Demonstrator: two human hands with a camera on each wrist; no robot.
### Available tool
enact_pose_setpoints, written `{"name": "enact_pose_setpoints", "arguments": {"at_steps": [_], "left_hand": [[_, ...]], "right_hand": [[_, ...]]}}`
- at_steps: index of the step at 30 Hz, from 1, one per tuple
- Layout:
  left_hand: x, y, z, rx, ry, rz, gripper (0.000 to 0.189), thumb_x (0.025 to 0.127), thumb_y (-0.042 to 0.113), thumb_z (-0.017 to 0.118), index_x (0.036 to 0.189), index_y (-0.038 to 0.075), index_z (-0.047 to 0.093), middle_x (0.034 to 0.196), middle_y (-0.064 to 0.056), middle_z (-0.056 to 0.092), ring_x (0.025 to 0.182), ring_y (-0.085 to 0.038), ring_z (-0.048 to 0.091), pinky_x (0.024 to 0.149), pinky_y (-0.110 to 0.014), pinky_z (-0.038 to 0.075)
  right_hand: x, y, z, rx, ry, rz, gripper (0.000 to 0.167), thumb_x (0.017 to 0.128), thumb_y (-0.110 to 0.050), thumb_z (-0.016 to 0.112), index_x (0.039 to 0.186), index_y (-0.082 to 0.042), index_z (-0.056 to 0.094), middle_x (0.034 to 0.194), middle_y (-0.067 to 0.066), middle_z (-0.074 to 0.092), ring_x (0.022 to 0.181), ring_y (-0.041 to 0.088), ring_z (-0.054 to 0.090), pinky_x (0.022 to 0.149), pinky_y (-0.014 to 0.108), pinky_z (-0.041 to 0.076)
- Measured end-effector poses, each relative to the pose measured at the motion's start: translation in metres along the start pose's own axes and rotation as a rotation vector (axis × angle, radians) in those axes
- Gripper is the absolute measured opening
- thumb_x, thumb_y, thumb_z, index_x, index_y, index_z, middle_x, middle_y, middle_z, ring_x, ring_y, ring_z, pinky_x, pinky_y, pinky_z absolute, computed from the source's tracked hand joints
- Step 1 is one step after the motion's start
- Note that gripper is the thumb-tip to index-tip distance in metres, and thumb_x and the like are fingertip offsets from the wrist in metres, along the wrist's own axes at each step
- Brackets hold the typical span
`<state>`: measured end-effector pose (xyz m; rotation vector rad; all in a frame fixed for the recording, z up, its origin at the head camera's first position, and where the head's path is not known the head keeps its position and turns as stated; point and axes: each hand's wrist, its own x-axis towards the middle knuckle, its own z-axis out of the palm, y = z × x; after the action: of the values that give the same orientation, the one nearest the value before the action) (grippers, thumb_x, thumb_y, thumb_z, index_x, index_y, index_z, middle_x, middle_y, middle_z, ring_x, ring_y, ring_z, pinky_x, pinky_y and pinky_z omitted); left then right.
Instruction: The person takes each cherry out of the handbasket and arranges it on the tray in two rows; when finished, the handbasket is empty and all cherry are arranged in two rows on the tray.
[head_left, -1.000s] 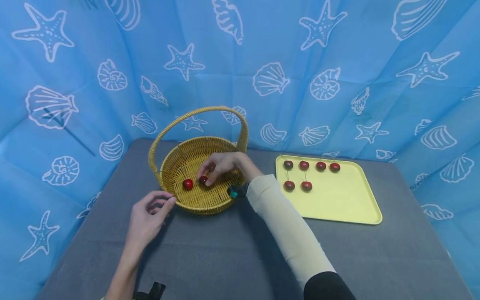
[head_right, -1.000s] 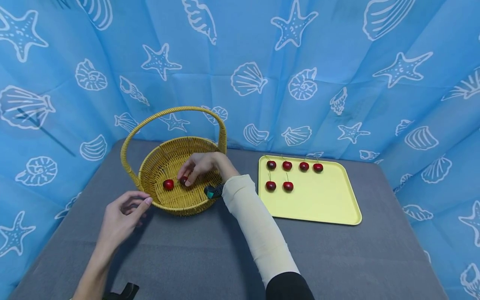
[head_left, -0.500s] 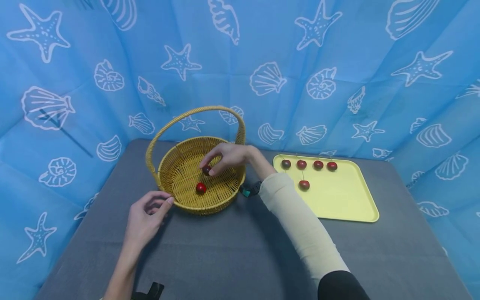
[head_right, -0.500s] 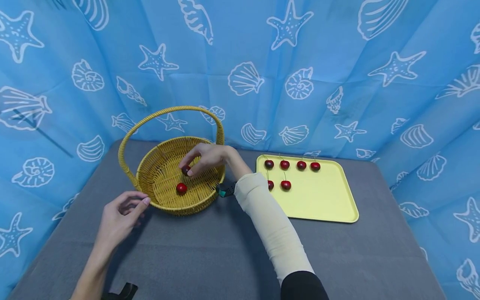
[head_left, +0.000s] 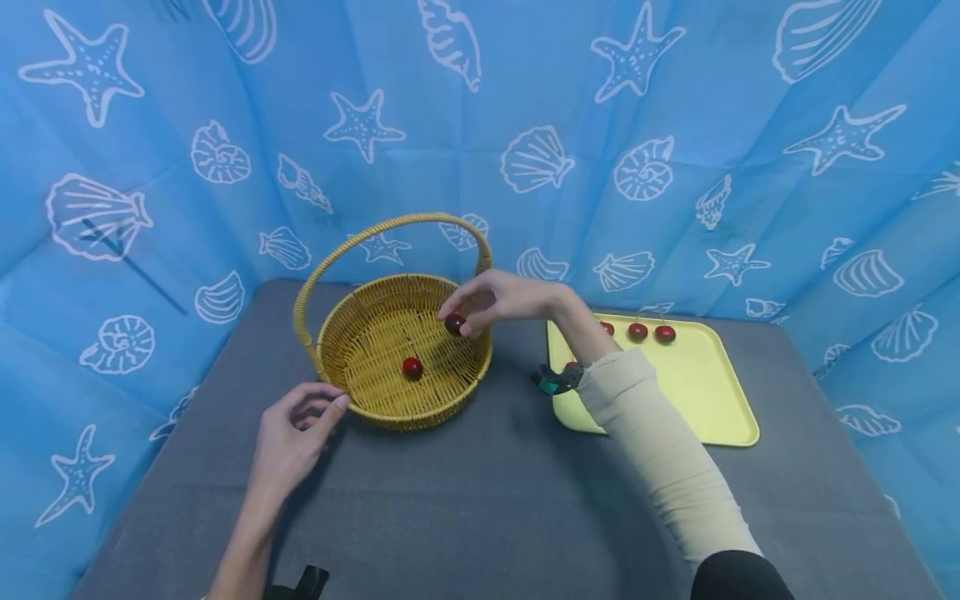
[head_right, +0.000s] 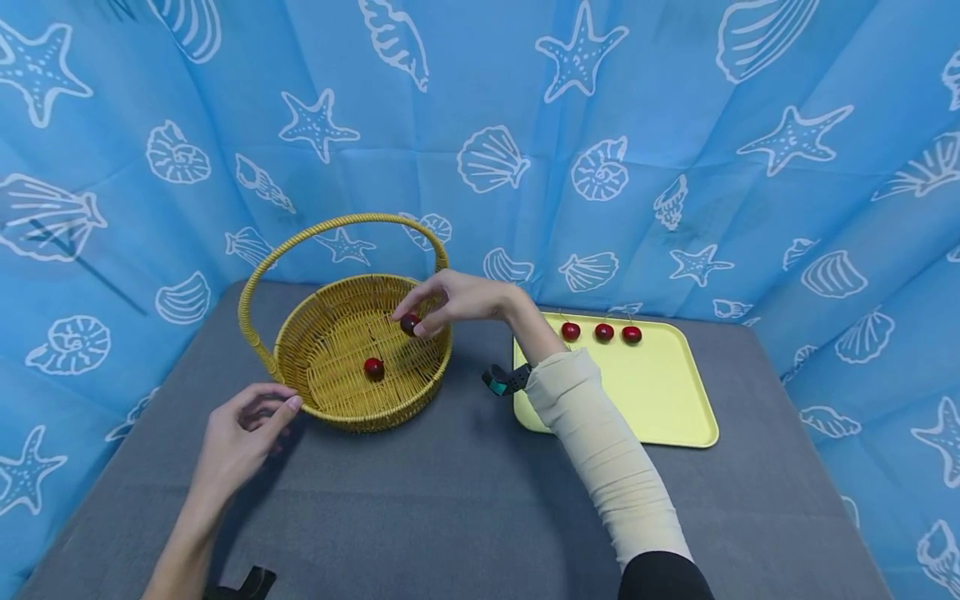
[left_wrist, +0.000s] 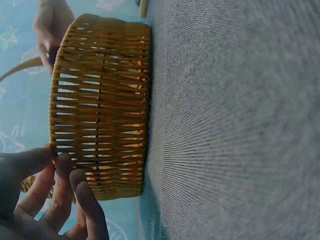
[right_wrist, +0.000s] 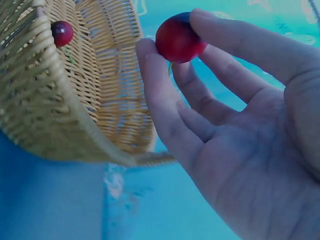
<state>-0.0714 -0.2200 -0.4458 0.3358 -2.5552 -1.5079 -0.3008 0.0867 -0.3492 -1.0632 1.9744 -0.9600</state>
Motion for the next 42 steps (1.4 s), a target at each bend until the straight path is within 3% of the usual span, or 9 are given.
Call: {"name": "enact_pose_setpoints", "arguments": {"at_steps": [6,10,13,17,22,27,30,34,42], "left_hand": [[0.0,0.0,0.0,-0.003,0.002,-0.001,0.03,0.105,0.039,0.073,0.123,0.015,0.073,0.105,-0.017,0.08,0.066,-0.016,0.07,0.058,-0.028,0.058],[-0.001,-0.001,0.0,-0.005,0.005,0.004,0.028,0.105,0.038,0.074,0.121,0.015,0.073,0.104,-0.018,0.08,0.068,-0.02,0.072,0.059,-0.029,0.059],[-0.001,-0.001,0.0,-0.012,0.004,0.011,0.028,0.105,0.037,0.074,0.121,0.015,0.073,0.103,-0.018,0.08,0.068,-0.022,0.073,0.059,-0.03,0.059],[-0.001,-0.001,-0.001,-0.01,0.004,0.012,0.029,0.105,0.038,0.074,0.121,0.014,0.073,0.103,-0.019,0.08,0.068,-0.021,0.073,0.059,-0.029,0.059],[-0.001,-0.001,0.0,-0.012,0.004,0.004,0.027,0.105,0.038,0.074,0.12,0.015,0.073,0.103,-0.019,0.08,0.068,-0.021,0.073,0.059,-0.029,0.058],[-0.001,-0.001,0.0,-0.013,0.006,0.005,0.028,0.105,0.038,0.074,0.12,0.015,0.073,0.103,-0.019,0.08,0.067,-0.02,0.072,0.058,-0.028,0.058],[-0.001,-0.001,0.0,-0.012,0.004,-0.003,0.028,0.105,0.039,0.074,0.12,0.015,0.073,0.103,-0.018,0.08,0.067,-0.021,0.072,0.059,-0.028,0.058],[0.0,-0.001,0.0,-0.006,-0.007,-0.026,0.03,0.105,0.041,0.074,0.121,0.016,0.073,0.106,-0.018,0.08,0.07,-0.022,0.072,0.06,-0.028,0.058],[0.0,0.0,-0.001,-0.003,-0.007,-0.025,0.03,0.105,0.04,0.073,0.122,0.015,0.073,0.107,-0.018,0.08,0.07,-0.022,0.072,0.06,-0.028,0.059]], "right_hand": [[-0.041,-0.008,-0.011,-0.003,0.001,-0.044,0.041,0.103,-0.008,0.071,0.143,-0.007,0.068,0.148,0.016,0.067,0.116,0.031,0.076,0.1,0.049,0.063],[-0.072,-0.005,-0.017,0.027,0.039,-0.033,0.042,0.101,-0.005,0.073,0.142,-0.003,0.068,0.144,0.021,0.067,0.118,0.03,0.078,0.099,0.04,0.063],[-0.096,0.003,-0.021,-0.011,0.088,-0.011,0.039,0.101,-0.005,0.073,0.139,-0.006,0.07,0.142,0.019,0.067,0.098,0.02,0.079,0.084,0.03,0.063],[-0.128,0.02,-0.025,-0.041,0.147,0.082,0.036,0.103,-0.011,0.073,0.138,-0.015,0.072,0.129,0.013,0.07,0.069,0.007,0.058,0.055,0.025,0.047],[-0.166,0.043,-0.027,0.013,0.243,0.221,0.036,0.104,-0.018,0.075,0.14,-0.016,0.071,0.09,0.003,0.07,0.053,0.006,0.031,0.043,0.023,0.025],[-0.195,0.07,-0.023,-0.008,0.347,0.295,0.041,0.101,-0.021,0.078,0.141,-0.011,0.07,0.129,0.016,0.076,0.086,0.005,0.072,0.073,0.025,0.056],[-0.21,0.087,-0.017,-0.037,0.399,0.308,0.043,0.1,-0.019,0.08,0.14,-0.007,0.07,0.147,0.019,0.067,0.107,0.009,0.076,0.093,0.029,0.06],[-0.224,0.104,-0.009,-0.075,0.451,0.328,0.041,0.097,-0.014,0.083,0.135,-0.003,0.072,0.138,0.018,0.07,0.094,0.012,0.074,0.082,0.031,0.061],[-0.234,0.127,0.009,-0.143,0.485,0.322,0.037,0.095,-0.009,0.084,0.13,-0.001,0.074,0.127,0.021,0.076,0.109,0.033,0.08,0.075,0.029,0.061]]}}
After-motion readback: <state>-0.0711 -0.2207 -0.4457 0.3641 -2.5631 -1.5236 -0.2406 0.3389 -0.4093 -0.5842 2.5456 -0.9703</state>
